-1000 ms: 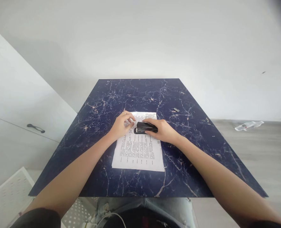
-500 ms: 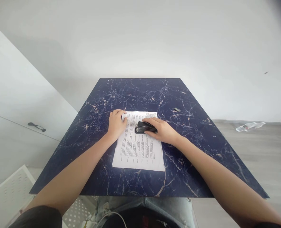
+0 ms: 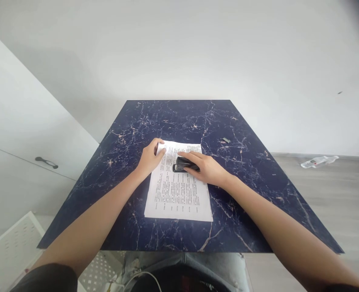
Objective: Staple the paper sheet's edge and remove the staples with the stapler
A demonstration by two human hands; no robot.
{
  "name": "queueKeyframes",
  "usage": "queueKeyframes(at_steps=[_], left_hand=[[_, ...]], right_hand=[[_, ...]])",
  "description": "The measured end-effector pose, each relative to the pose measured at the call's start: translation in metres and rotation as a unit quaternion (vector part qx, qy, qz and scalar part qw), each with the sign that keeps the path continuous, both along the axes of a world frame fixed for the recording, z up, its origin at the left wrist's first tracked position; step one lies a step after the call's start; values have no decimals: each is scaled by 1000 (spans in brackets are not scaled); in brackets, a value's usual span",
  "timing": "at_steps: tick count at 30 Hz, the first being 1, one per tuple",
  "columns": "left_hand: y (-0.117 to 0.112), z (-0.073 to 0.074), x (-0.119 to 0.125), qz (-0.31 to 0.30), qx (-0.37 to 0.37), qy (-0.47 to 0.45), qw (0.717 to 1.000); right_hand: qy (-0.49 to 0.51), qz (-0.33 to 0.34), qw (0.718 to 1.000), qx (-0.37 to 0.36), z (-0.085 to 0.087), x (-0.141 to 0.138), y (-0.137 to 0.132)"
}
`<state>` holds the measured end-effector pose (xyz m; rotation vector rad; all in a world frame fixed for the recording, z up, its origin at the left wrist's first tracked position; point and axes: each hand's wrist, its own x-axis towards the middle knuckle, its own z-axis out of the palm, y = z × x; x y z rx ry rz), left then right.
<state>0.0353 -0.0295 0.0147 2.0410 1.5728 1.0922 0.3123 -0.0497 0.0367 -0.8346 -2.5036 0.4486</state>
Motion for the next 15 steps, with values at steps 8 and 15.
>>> queueKeyframes(at_steps=[8, 15], left_hand=[[2, 1, 1, -75, -23, 21, 997], [6, -1, -6, -71, 9, -54, 996]], right_hand=[[14, -4, 1000, -12, 8, 4, -2], [94, -213, 972, -13, 32, 61, 30]])
